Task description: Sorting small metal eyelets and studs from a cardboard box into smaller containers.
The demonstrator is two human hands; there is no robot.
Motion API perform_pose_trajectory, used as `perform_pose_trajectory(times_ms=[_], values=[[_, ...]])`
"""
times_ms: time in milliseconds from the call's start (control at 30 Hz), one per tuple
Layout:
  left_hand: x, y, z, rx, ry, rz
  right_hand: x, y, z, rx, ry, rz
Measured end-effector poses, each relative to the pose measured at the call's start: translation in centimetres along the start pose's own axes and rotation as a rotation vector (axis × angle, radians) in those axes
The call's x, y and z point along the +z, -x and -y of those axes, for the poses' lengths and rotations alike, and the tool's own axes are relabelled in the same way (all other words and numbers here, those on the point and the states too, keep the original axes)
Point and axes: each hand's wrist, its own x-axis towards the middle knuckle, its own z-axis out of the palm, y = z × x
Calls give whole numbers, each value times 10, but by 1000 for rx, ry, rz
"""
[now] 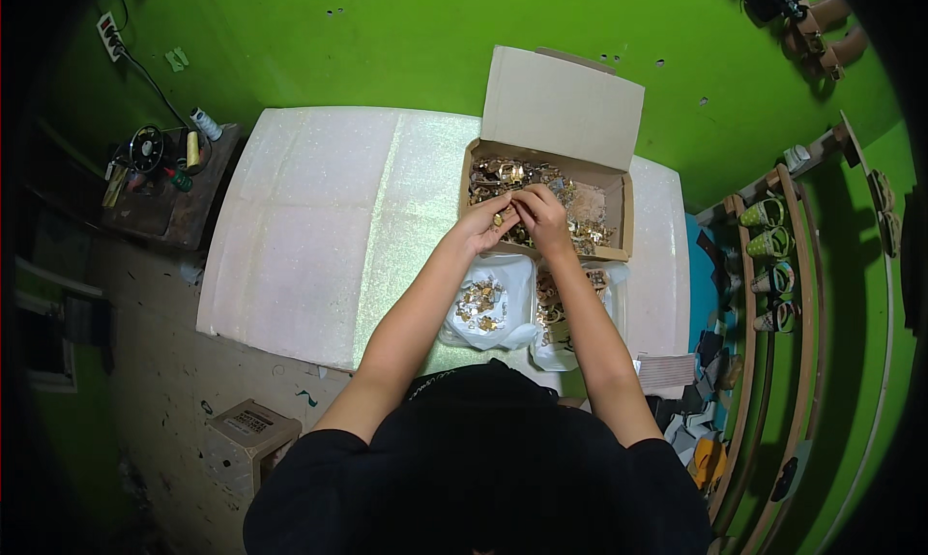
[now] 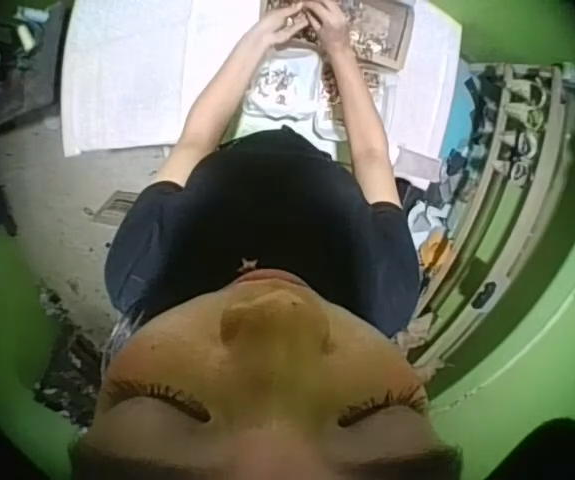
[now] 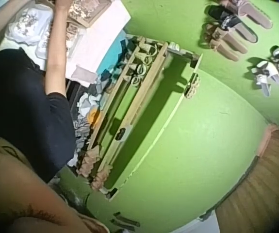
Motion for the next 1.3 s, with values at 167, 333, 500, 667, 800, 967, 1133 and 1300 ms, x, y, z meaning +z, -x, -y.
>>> perform_pose_trajectory(times_ms=[167,333,500,667,800,967,1133,1300], values=[[4,3,-3,-11,14,-6,3,-2,1,35,-34,-75],[2,4,-4,-18,-4,8,1,-6,3,59,-57,-78],[2,3,-3,-8,-7,32,0,-6,1,46,-50,-50],[1,4,-3,-11,-6,3,-1,-5,6,71,-51,-29],[4,6,-3,-1,-27,-25,-3,-5,5,54,1,15],[4,6,-4,14,-36,-12,-5,-6,3,99,-36,44],[4,5,-3,24,-38,-22,-5,-4,3,121,-36,75],[-2,1,-5,-11,73,-39,-7,-5,7,238,-119,61]])
